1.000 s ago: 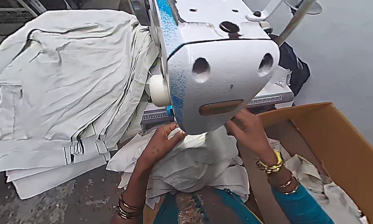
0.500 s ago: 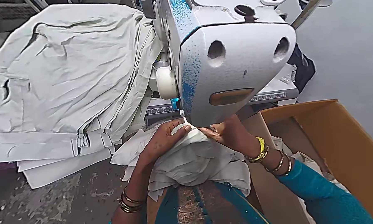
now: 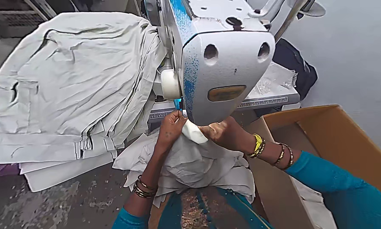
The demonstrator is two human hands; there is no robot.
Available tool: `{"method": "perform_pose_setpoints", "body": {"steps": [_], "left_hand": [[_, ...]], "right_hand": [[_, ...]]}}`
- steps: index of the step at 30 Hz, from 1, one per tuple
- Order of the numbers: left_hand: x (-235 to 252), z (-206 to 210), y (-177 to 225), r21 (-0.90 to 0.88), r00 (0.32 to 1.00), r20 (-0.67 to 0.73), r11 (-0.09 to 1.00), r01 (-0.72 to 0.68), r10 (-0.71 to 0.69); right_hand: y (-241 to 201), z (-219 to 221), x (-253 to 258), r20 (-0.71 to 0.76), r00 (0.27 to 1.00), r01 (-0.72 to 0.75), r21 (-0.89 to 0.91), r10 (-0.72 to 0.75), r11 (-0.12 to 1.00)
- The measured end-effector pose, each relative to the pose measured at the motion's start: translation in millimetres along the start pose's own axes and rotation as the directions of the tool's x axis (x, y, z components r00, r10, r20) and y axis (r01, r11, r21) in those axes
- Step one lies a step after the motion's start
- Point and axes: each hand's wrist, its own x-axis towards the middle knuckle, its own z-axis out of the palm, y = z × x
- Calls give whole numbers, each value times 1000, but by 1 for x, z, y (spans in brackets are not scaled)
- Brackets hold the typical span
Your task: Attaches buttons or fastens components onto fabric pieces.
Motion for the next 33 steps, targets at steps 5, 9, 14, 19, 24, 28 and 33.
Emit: {"method": "perform_pose_setpoints", "body": {"steps": [5,9,14,19,24,28,33], "left_hand": [[2,2,12,98,999,-34,995,34,-31],[4,-20,3,31,988,154,999,8,-12],[-17,-44,-32,-194,954,298,976,99,-37],[-35,-69,-49,-173,938,324,967,185,-122],[-36,-82,-42,-231,971,224,964,134,-81],[-38,-84,-35,-145,976,195,982,122,-93],[-39,-82,-38,-77,973,203,988,131,-113]], "right_hand": [[-2,1,4,8,1000,-22,-54,22,998],[-1,-1,-7,2,960,-277,141,279,951],[5,3,-9,409,637,-745,544,653,386],[1,7,1,463,576,-760,607,673,233],[6,-2,-12,539,552,-776,611,636,157],[5,-2,-42,515,449,-768,640,730,22],[35,1,-70,203,434,-867,360,878,345]]}}
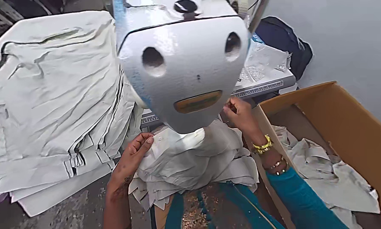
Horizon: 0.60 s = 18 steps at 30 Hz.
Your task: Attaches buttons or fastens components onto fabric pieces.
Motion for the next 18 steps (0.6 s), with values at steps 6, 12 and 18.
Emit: {"method": "perform_pose_setpoints", "body": {"steps": [6,12,18], "left_hand": [[-4,1,6,17,1000,-24,1000,14,-14],[-17,1,18,-33,997,-65,998,50,-52],[-21,1,17,-77,996,-61,996,54,-59]], "right_hand": [[22,1,56,17,949,290,-433,-313,853],[14,13,56,157,946,324,-480,-283,816],[29,11,47,118,941,337,-431,-318,837]]}}
